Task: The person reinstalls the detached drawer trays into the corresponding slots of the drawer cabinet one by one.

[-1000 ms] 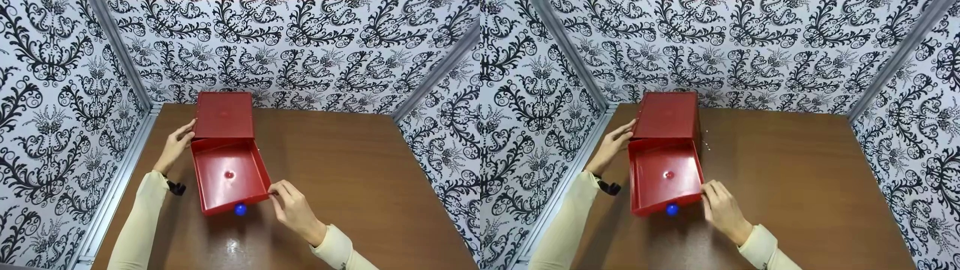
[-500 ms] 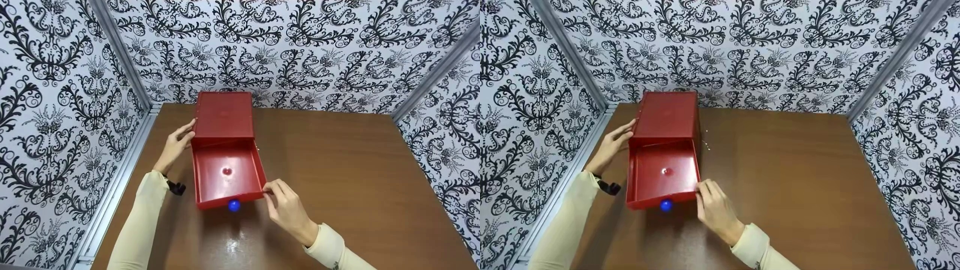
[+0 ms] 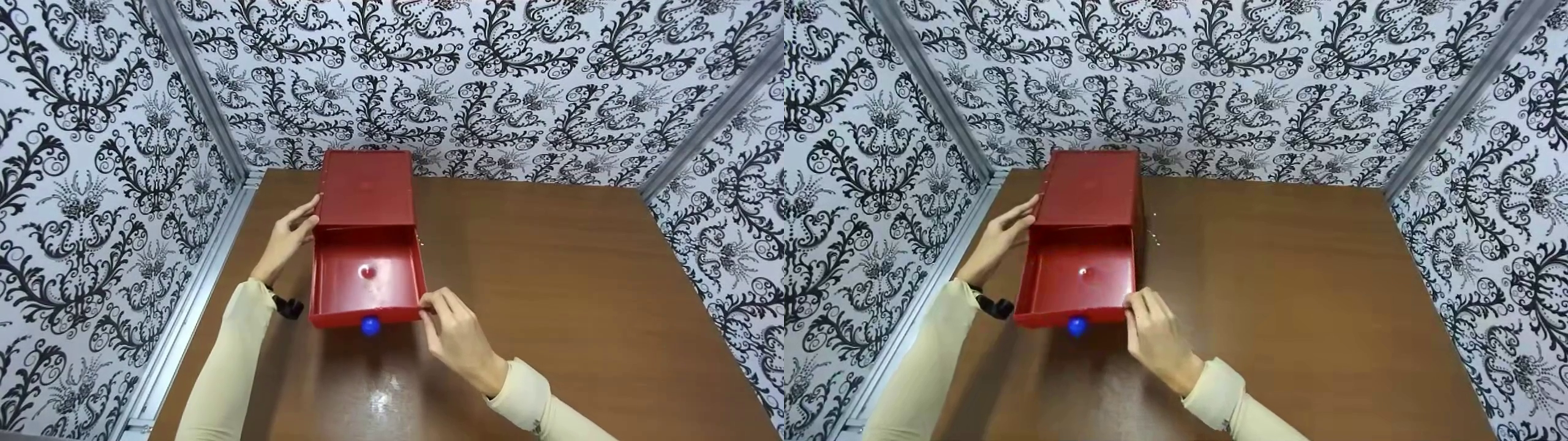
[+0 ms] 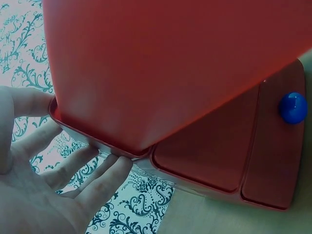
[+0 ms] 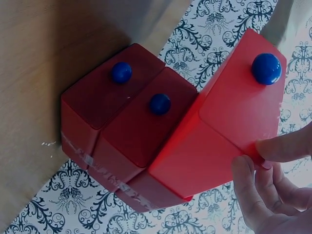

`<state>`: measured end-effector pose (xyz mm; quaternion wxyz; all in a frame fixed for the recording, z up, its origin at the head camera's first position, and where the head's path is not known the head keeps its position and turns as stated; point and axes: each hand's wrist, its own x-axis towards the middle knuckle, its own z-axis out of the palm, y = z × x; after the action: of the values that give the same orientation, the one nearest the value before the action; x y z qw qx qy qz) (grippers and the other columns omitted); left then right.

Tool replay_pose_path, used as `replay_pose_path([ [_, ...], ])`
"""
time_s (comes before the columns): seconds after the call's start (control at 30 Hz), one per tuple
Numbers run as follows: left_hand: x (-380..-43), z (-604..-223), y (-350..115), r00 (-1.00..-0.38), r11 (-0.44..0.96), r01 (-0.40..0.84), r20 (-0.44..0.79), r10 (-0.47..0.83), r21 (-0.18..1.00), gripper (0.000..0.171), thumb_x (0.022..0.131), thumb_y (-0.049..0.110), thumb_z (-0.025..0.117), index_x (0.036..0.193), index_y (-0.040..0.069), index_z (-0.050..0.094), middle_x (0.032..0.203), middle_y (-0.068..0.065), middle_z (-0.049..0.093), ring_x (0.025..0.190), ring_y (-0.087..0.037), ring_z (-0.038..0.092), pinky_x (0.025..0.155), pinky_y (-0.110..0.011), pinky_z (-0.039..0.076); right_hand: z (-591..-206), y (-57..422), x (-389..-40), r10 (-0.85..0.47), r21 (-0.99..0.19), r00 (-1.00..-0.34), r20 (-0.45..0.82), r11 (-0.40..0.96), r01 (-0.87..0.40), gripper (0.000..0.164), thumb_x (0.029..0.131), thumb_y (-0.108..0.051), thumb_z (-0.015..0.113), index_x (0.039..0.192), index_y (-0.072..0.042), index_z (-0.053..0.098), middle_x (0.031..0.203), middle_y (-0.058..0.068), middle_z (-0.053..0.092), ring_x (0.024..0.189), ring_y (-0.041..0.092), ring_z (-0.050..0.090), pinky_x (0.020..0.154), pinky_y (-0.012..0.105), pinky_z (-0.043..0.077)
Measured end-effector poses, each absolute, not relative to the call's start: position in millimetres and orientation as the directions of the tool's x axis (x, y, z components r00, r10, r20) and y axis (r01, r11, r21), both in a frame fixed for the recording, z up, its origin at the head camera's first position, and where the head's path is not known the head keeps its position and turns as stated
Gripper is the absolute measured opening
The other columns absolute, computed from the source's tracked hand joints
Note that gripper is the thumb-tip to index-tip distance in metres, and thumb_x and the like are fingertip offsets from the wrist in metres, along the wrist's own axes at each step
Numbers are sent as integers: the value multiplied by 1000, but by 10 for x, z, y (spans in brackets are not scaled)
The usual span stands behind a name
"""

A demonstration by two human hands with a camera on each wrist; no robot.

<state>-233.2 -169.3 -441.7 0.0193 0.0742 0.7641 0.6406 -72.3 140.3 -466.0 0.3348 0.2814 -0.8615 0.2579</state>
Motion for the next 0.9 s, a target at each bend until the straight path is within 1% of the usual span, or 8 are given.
replay_pose_path([
  [0.17,-2327,-4408,-1694,-988,176,90,65,142,980,48,102,25,55,149,20,46,150,-12,49,113,-4,55,86,-17,55,-4652,1366,-767,-322,-249,-620,715,712,-657,21,80,1,76,95,-6,64,88,2,61,84,11,63,79,17,56],
  [0.27,-2331,-4411,-1695,-988,179,93,68,140,979,48,102,23,55,149,20,46,149,-13,50,113,-5,55,86,-17,55,-4648,1350,-808,-319,-254,-614,722,704,-664,21,79,2,75,95,-5,64,88,3,61,83,12,62,78,20,56],
  [0.47,-2335,-4419,-1689,-990,157,96,78,120,983,46,101,20,56,147,16,48,150,-12,51,106,1,58,84,-17,56,-4616,1312,-915,-307,-252,-602,737,702,-666,21,79,3,75,93,-5,63,86,3,60,82,12,61,76,22,55],
  [0.63,-2329,-4422,-1688,-990,154,94,75,121,984,47,102,19,55,148,15,47,149,-15,50,102,3,61,90,-23,57,-4583,1289,-1009,-298,-256,-610,734,710,-655,20,80,2,76,94,-6,63,87,4,60,82,12,61,75,22,56],
  [0.73,-2327,-4417,-1689,-990,159,95,76,119,983,47,102,19,55,148,15,46,148,-16,50,101,4,59,89,-21,56,-4566,1285,-1067,-294,-264,-620,728,714,-649,19,82,1,75,94,-7,64,88,4,61,83,13,62,76,23,56],
  [0.83,-2328,-4411,-1692,-990,166,93,73,121,982,47,102,21,55,148,17,46,148,-16,50,101,6,58,85,-16,55,-4548,1282,-1128,-295,-257,-620,727,720,-645,18,82,0,75,95,-7,64,89,4,61,84,14,63,77,24,57],
  [0.9,-2329,-4412,-1699,-990,175,92,70,126,980,48,102,22,55,148,17,45,148,-16,49,103,5,58,86,-16,55,-4530,1278,-1161,-296,-255,-621,725,722,-643,17,83,0,74,95,-7,64,89,4,61,85,14,63,78,24,57],
])
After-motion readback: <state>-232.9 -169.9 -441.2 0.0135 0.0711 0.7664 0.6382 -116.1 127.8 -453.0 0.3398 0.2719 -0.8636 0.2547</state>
